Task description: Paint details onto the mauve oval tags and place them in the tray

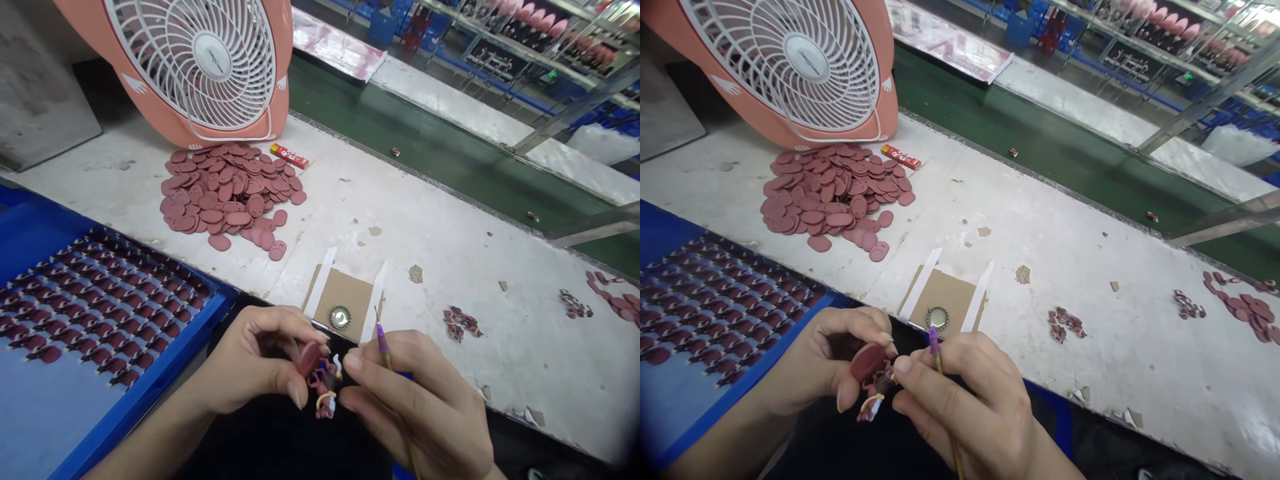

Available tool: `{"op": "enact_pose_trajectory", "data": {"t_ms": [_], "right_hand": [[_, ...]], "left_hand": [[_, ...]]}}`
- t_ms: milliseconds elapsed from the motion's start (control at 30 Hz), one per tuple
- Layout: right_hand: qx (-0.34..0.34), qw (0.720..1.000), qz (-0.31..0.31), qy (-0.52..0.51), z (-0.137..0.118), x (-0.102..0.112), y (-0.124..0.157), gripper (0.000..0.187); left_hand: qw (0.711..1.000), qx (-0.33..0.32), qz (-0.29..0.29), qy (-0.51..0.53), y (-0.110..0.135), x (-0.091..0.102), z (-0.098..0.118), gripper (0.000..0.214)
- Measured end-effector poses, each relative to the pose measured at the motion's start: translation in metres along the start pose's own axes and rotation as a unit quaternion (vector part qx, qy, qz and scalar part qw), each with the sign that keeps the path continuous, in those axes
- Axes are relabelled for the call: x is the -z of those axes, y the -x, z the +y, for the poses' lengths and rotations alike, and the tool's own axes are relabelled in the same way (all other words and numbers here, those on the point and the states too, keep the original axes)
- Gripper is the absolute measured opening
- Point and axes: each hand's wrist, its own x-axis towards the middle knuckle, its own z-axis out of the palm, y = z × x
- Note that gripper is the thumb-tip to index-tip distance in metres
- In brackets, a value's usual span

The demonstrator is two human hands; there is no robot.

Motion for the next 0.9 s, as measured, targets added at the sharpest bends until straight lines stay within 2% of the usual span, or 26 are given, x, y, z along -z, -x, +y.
{"op": "enact_pose_trajectory", "data": {"t_ms": [100,233,400,433,500,567,600,700,800,900], "right_hand": [[0.001,1.000,-0.003,0.008,-0.002,0.001,0.001,0.022],[-0.008,1.000,-0.011,0.014,-0.002,0.002,0.001,0.022],[-0.009,1.000,0.003,0.001,-0.001,-0.008,-0.002,0.023],[-0.011,1.000,0.013,0.004,0.000,-0.011,-0.003,0.024],[-0.011,0.998,0.043,0.032,0.002,-0.017,-0.003,0.027],[0.005,0.994,0.068,0.086,0.006,-0.023,-0.002,0.031],[0.019,0.990,0.075,0.116,0.008,-0.024,-0.001,0.033],[0.059,0.979,0.045,0.188,0.017,-0.029,0.000,0.037],[0.111,0.966,0.013,0.235,0.024,-0.035,-0.005,0.050],[0.150,0.956,0.020,0.251,0.023,-0.045,-0.014,0.059]], "left_hand": [[1.000,-0.003,0.012,-0.015,0.001,-0.002,0.003,0.039],[0.998,0.046,0.035,-0.006,0.002,-0.004,0.006,0.030],[0.996,0.077,0.025,0.041,0.003,-0.005,-0.001,0.031],[0.996,0.064,0.052,0.040,0.004,-0.006,-0.004,0.032],[0.987,0.009,0.157,0.019,0.006,-0.010,-0.011,0.034],[0.964,-0.055,0.258,-0.017,0.008,-0.016,-0.017,0.034],[0.955,-0.077,0.284,-0.033,0.009,-0.019,-0.020,0.034],[0.950,-0.102,0.291,-0.041,0.010,-0.026,-0.023,0.031],[0.943,-0.109,0.313,-0.026,0.012,-0.026,-0.024,0.024],[0.924,-0.122,0.356,-0.064,0.013,-0.023,-0.023,0.024]]}}
